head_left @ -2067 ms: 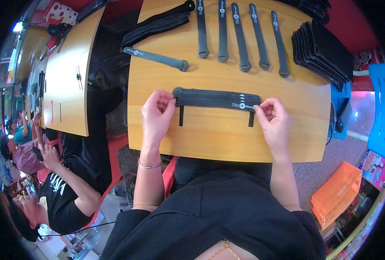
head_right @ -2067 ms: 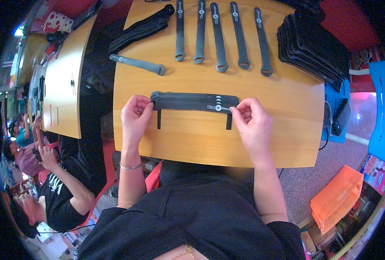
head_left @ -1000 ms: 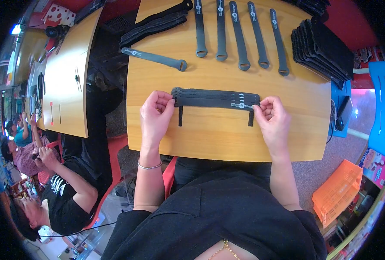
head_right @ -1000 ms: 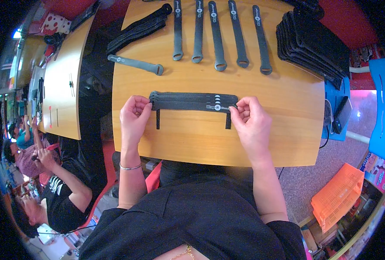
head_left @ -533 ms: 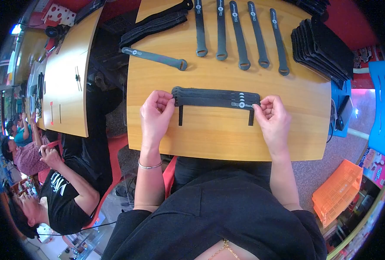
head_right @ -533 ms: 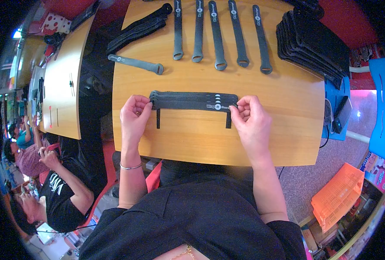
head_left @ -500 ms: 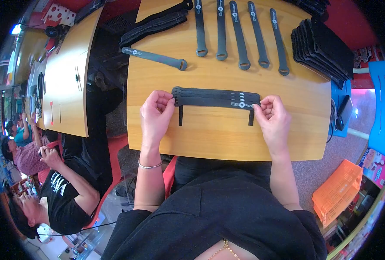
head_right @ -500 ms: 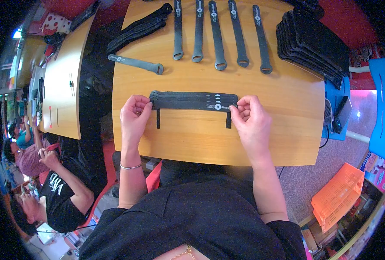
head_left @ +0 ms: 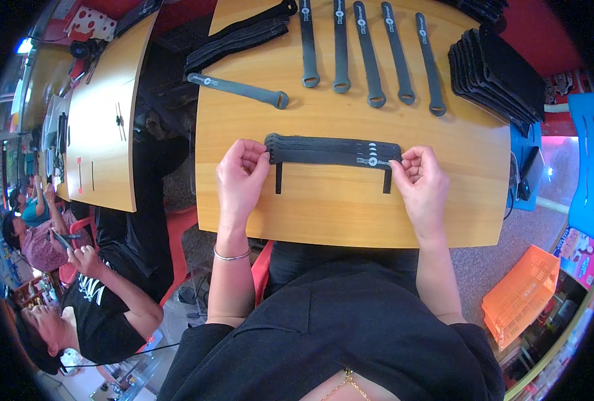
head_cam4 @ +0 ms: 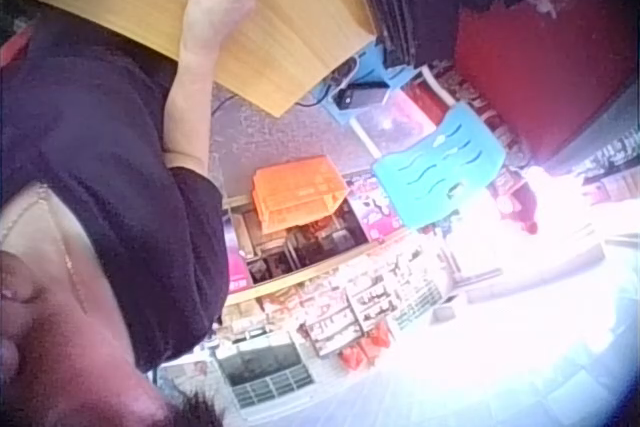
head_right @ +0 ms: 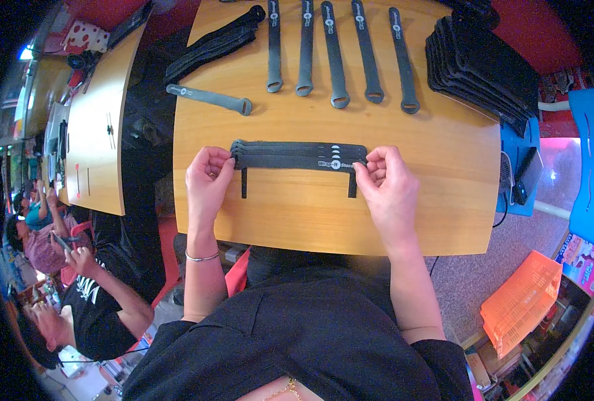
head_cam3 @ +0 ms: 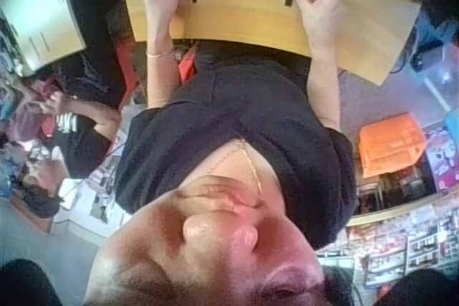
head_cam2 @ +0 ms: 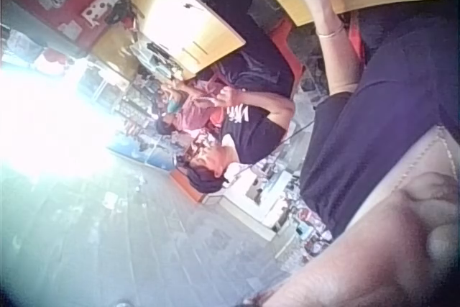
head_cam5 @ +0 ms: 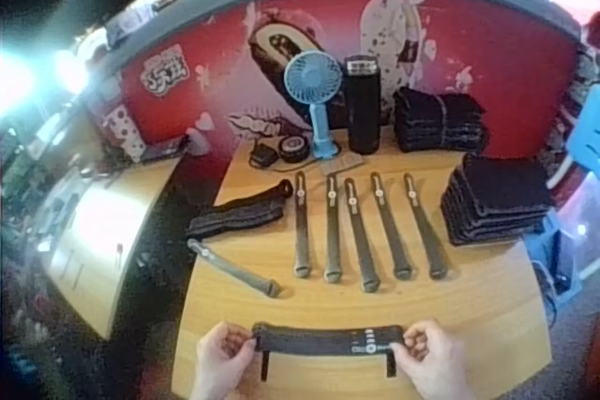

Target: The recorder is assembling textile straps by manually inserting thin internal strips into wider strap sleeves on a workbench.

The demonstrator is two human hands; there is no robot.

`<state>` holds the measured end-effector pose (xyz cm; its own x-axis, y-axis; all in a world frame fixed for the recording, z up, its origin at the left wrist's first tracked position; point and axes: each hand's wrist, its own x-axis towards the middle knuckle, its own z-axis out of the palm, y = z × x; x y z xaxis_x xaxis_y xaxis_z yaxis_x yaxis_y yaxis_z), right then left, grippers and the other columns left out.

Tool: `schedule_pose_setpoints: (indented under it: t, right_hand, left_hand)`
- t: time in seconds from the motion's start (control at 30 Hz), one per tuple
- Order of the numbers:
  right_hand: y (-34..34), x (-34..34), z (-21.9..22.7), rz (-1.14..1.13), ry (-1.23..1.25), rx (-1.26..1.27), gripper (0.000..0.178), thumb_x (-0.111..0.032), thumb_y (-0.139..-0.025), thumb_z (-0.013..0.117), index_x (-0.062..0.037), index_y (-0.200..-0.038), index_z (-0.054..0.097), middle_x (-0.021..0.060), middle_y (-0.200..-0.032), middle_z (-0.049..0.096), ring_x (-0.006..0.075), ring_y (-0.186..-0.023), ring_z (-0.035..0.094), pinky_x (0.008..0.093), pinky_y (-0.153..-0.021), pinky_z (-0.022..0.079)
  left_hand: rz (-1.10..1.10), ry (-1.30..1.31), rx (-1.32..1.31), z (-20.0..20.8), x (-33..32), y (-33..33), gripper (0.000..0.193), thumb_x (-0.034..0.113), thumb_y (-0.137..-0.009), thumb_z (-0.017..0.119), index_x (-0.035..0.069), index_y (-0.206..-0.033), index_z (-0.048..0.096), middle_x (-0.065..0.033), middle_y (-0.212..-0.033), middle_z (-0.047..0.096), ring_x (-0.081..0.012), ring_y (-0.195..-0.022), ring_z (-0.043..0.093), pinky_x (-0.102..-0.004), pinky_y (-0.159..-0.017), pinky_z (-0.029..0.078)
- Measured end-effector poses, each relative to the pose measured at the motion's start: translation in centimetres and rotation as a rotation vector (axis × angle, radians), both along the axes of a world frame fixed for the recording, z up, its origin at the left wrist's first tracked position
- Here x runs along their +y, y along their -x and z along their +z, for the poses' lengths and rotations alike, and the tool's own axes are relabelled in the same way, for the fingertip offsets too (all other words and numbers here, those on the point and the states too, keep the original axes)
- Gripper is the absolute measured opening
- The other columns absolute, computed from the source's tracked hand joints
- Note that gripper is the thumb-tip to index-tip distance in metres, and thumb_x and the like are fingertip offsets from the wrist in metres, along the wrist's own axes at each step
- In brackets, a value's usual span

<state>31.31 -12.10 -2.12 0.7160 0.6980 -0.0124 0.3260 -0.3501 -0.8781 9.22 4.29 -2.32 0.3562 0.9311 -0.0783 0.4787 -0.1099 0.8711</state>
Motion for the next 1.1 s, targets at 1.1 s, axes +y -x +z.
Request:
schedule_pose_setpoints:
  t: [1.1]
  right_hand:
    - [-0.2,-0.6,-0.9,0.044,-0.119,-0.049,0.022,0.001,-0.075,0.07,-0.0016,-0.092,0.057,0.0061,-0.08,0.057,0.0116,-0.061,0.056,0.0248,-0.056,0.049]
  left_hand:
    - [-0.071,-0.45,0.178,0.3,-1.4,0.3,0.016,0.004,-0.077,0.065,0.002,-0.092,0.061,-0.0107,-0.085,0.061,-0.0224,-0.077,0.058,-0.0343,-0.07,0.047]
